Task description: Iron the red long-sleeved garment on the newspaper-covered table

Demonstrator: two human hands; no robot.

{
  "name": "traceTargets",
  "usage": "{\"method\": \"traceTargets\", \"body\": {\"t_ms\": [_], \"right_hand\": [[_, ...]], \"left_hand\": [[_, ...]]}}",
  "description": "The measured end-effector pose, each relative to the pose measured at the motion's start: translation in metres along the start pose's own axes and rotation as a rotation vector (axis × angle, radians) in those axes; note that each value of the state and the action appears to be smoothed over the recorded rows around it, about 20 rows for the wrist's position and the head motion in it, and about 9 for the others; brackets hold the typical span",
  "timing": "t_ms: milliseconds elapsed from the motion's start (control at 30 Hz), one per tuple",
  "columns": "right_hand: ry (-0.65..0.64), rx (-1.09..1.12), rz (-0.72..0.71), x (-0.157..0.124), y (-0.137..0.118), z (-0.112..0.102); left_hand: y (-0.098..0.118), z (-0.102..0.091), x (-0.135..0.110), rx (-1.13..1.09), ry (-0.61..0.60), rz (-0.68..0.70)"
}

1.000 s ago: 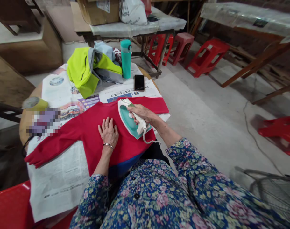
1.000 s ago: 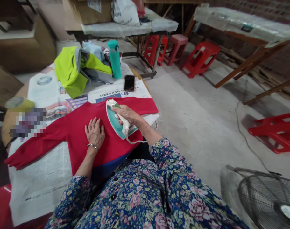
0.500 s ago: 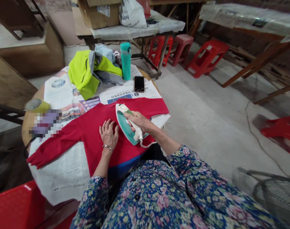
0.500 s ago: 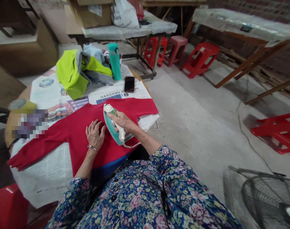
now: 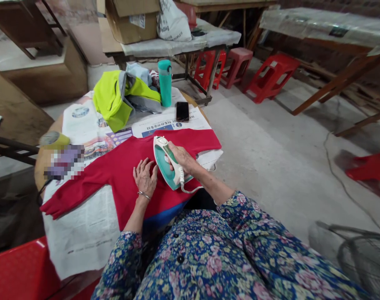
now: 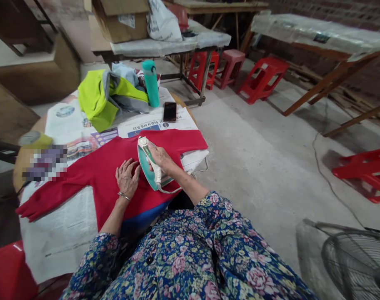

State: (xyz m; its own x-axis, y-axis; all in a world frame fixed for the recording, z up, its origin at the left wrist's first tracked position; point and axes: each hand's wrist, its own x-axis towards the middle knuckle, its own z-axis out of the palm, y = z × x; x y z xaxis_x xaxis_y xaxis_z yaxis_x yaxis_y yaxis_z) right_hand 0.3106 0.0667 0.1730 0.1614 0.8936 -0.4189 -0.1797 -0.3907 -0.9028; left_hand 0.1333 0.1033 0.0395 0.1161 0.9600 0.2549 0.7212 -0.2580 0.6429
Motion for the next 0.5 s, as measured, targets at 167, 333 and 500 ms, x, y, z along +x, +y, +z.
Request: {"method": "traceTargets", "body": {"t_ms": [167, 333, 500], "right_hand": [[0.000, 0.004, 0.017, 0.000, -0.003, 0.000], [-0.013, -0.030, 0.034, -0.003, -0.003, 0.001], [0.028, -0.034, 0.082, -0.016, -0.004, 0.003]], "left_hand": [[0.003, 0.001, 0.000, -0.002, 0.002, -0.034], [0.004, 0.006, 0.000, 0.096, -0.059, -0.016], [0.002, 0.010, 0.004, 0.181, -0.099, -0.004]]}}
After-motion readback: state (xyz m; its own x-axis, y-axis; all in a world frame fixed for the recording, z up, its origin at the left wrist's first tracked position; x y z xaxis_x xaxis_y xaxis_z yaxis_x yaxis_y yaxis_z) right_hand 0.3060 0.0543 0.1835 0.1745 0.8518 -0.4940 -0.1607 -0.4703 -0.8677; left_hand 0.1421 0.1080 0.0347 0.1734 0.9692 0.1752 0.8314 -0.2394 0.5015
